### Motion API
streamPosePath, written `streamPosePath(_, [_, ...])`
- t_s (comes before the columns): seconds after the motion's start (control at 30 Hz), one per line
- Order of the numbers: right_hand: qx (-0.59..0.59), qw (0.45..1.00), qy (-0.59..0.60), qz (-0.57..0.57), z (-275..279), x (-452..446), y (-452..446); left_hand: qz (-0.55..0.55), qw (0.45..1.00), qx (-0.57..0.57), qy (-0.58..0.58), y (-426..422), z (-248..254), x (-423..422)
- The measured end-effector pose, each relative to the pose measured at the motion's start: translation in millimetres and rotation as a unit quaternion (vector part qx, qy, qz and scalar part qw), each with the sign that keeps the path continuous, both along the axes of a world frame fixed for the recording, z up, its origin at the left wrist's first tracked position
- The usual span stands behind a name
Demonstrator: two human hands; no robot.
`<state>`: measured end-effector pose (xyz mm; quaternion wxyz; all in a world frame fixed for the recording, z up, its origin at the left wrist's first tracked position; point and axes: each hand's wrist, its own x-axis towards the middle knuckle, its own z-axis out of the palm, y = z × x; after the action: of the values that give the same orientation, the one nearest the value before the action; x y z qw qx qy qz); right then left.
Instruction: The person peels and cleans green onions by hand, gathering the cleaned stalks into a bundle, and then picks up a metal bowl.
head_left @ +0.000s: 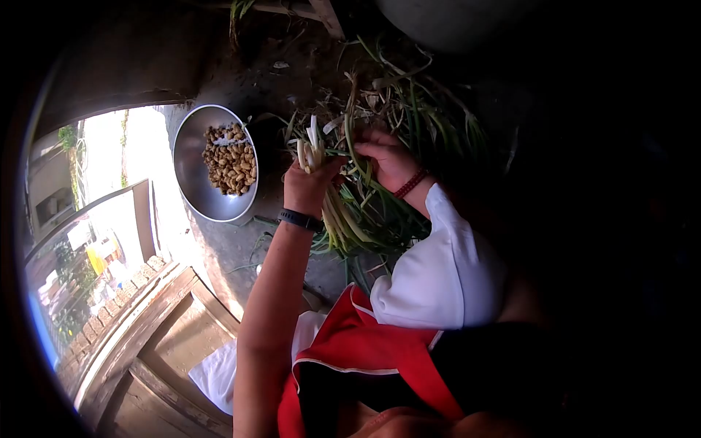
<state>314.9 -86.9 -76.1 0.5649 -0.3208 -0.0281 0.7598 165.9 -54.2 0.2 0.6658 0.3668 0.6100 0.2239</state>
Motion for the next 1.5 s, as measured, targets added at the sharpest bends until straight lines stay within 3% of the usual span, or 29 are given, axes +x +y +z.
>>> streamPosePath(0.1, [-0.023,1.000,0.005,0.018,-7.8,-12.7,-8.5,0.035,0.999,-0.008,-0.005,-3.2,-7.1,-1.8])
streamPosePath(0.43, [0.142,0.950,-0.273,0.045,9.6,-34.0,-19.2,0.101,0.994,-0.030,-0.006,-1.3,-16.8,-20.2])
streamPosePath(0.53, [0.265,0.840,-0.465,0.089,15.2,-14.1,-22.4,0.138,0.990,-0.018,-0.032,4.5,-11.4,-28.6])
streamPosePath(0.63, [0.351,0.734,-0.573,0.098,22.2,9.6,-24.1,0.155,0.988,-0.025,-0.001,10.2,-11.7,-47.8])
streamPosePath(0.67, [0.366,0.745,-0.546,0.109,25.3,16.2,-24.0,0.172,0.985,-0.006,-0.008,11.1,-13.5,-52.7])
streamPosePath(0.77, [0.354,0.680,-0.577,0.281,19.2,44.9,-23.4,0.195,0.980,-0.011,-0.024,12.6,-6.7,-58.4])
streamPosePath(0.87, [0.349,0.480,-0.753,0.284,17.6,54.6,-20.2,0.154,0.988,-0.026,0.020,9.2,-3.4,-54.0])
streamPosePath(0.97, [0.307,0.684,-0.630,0.204,35.1,32.7,-8.7,0.104,0.994,-0.030,-0.025,6.8,4.7,-39.6])
streamPosePath(1.07, [0.245,0.869,-0.349,0.251,35.0,1.1,-9.4,0.070,0.993,-0.028,-0.086,1.4,5.4,-29.9])
streamPosePath(1.17, [0.221,0.898,-0.269,0.270,26.6,-8.4,-11.1,0.064,0.992,-0.026,-0.102,-1.5,6.5,-26.2])
streamPosePath(1.27, [0.184,0.929,-0.253,0.200,17.0,-11.1,-15.6,0.039,0.998,-0.010,-0.056,-7.7,3.9,-29.0])
streamPosePath(1.5, [0.155,0.927,-0.322,0.115,14.3,-12.2,-16.8,0.037,0.998,-0.017,-0.054,-14.2,1.8,-25.8])
